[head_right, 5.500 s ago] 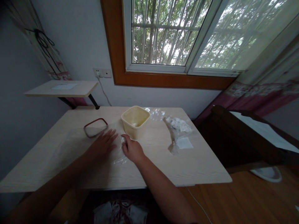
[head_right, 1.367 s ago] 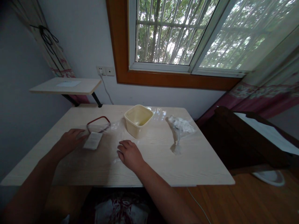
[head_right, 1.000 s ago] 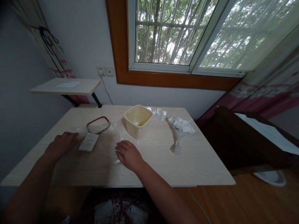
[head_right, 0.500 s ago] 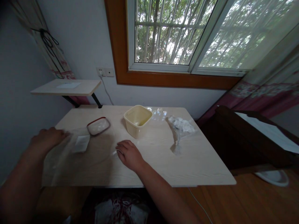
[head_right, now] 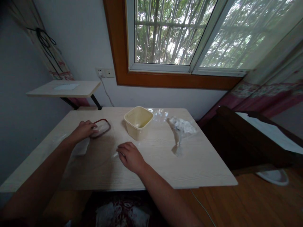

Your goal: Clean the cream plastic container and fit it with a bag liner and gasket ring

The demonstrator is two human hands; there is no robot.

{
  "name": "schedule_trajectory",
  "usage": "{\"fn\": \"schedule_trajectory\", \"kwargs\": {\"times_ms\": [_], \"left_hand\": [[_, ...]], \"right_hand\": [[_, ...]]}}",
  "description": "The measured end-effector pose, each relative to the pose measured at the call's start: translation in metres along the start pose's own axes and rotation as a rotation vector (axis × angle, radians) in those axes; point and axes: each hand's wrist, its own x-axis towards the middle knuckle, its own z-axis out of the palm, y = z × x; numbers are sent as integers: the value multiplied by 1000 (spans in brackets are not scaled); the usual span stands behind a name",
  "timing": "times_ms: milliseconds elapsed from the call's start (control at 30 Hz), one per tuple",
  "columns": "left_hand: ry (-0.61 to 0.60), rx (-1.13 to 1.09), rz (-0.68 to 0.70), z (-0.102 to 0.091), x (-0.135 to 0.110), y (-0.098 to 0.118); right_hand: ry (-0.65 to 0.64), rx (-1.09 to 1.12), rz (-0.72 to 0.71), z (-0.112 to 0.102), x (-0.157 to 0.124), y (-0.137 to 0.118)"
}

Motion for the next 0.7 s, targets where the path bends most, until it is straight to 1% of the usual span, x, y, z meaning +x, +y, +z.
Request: {"fn": "schedule_trajectory", "kwargs": {"times_ms": [67, 167, 267, 333, 433, 567, 633, 700], "left_hand": [[-18, 10, -18, 2, 0, 3], [-5, 6, -12, 0, 1, 6], [49, 22, -16, -8, 2, 3], [102, 36, -51, -16, 3, -3], [180, 41, -140, -29, 6, -18], [244, -26, -333, -44, 8, -42], [257, -70, -407, -48, 7, -52], [274, -93, -498, -48, 4, -61]], "right_hand": [[0, 0, 2, 0, 0, 0], [-1, -2, -3, 0, 0, 1], [-8, -2, -1, 1, 0, 2], [-9, -2, 0, 1, 0, 2], [-9, -5, 1, 0, 0, 1], [-19, -14, 8, 0, 0, 1], [-24, -19, 10, 1, -1, 2], [-29, -27, 11, 1, -1, 2]]}}
